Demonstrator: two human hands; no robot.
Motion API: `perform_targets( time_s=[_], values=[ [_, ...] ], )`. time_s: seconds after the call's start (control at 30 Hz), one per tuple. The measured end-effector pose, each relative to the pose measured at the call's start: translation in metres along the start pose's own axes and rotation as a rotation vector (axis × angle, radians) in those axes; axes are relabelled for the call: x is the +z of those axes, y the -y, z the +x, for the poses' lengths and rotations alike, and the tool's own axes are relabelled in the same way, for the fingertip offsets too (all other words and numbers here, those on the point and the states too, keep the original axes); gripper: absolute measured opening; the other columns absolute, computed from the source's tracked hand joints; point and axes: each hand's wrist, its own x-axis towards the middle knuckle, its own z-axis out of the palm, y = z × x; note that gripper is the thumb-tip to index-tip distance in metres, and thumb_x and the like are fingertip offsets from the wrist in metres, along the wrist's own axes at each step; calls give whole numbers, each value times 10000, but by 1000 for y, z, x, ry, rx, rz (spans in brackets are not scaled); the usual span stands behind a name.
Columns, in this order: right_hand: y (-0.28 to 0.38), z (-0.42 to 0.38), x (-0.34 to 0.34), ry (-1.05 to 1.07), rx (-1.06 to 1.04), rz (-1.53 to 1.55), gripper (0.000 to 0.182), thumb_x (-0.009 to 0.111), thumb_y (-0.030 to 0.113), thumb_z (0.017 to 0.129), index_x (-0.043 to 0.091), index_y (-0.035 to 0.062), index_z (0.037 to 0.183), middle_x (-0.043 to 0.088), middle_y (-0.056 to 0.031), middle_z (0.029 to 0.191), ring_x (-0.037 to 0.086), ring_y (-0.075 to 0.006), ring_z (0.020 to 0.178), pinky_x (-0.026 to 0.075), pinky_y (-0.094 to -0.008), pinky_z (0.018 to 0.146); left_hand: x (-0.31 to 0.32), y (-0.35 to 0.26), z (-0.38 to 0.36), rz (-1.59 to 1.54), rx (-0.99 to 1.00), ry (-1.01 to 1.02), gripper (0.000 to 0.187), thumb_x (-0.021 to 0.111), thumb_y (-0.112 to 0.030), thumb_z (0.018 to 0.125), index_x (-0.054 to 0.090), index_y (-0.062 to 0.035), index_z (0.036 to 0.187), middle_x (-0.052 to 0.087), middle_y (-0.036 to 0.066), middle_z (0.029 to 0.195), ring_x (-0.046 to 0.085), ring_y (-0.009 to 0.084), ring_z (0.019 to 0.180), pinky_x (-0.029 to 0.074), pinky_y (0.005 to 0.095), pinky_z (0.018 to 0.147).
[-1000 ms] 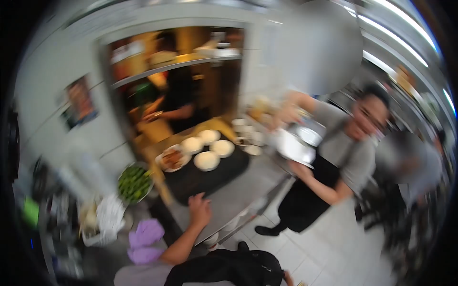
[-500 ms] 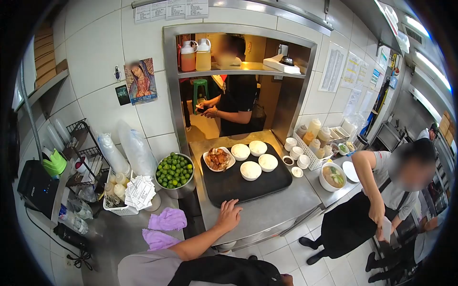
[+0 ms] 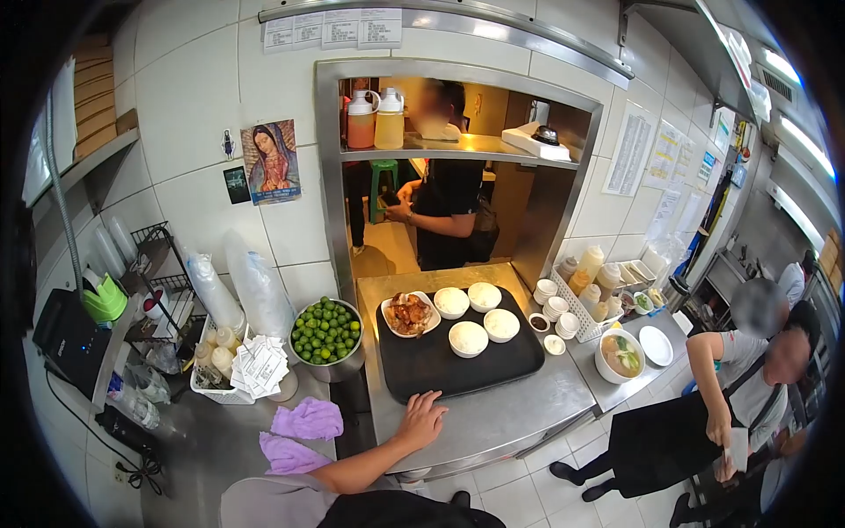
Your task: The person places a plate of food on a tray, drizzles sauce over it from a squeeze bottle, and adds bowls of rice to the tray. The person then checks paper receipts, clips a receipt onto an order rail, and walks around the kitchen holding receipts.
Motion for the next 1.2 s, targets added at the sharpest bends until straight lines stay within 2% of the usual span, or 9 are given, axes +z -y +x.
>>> perform_targets(
  time_s=[0.5,0.63,0.8,0.87,0.97,1.07,1.13,1.17,1.2],
  values=[
    [-96,-38,13,82,296,-45,311,599,320,846,690,56,984,689,-101,860,642,-240,745,556,-414,620,-4,-5,6,-6,84,-29,243,614,-72,755,632,-54,997,483,179,1279,428,343,1227,289,523,1043],
    [-114,-20,21,124,-11,-248,468,604,464,836,697,27,975,686,-129,817,650,-230,707,539,-361,616,-5,-8,5,11,53,1,230,597,-82,782,625,-44,1007,472,184,1302,415,344,1245,253,534,1075],
    [-131,0,29,284,-86,-390,309,531,237,916,635,94,1169,705,-64,978,671,-223,804,558,-385,631,-4,-8,5,21,60,16,237,597,-83,781,627,-44,1013,469,184,1308,411,343,1249,252,535,1077],
    [-88,-36,11,146,140,52,314,523,184,914,599,67,1195,695,-98,971,676,-213,786,569,-393,640,-3,-6,4,18,62,22,239,597,-82,779,627,-45,1014,467,183,1310,409,343,1252,250,536,1078],
    [-6,-99,-68,-220,-317,931,244,480,144,927,609,-17,1059,657,-104,805,632,-188,684,554,-344,630,0,-4,3,20,34,23,237,592,-69,776,627,-51,1011,458,184,1319,395,349,1267,239,531,1092],
    [110,-262,-185,-509,-971,793,365,445,310,985,593,-11,1079,423,1,549,449,-103,478,487,-293,558,-2,-4,3,15,56,23,240,588,-57,772,625,-51,1009,456,184,1322,392,355,1270,232,532,1097],
    [160,-401,-210,-612,-1088,496,304,466,214,953,616,-28,1060,467,4,546,425,-66,496,436,-239,553,-2,-6,5,2,42,24,243,575,-42,769,621,-50,1007,459,173,1328,393,340,1277,226,529,1103],
    [177,-429,-207,-466,-1785,309,269,517,185,907,634,-36,1006,525,-17,559,473,-102,484,436,-237,550,-1,-4,5,5,46,19,241,570,-36,769,619,-51,1005,461,166,1331,395,330,1282,223,525,1107],
    [143,-455,-157,-441,-1768,302,269,517,185,907,634,-36,1006,525,-17,559,473,-102,484,436,-237,550,-2,-1,3,11,48,18,240,564,-30,770,618,-51,1003,463,159,1335,396,320,1286,221,521,1110]
  ],
)
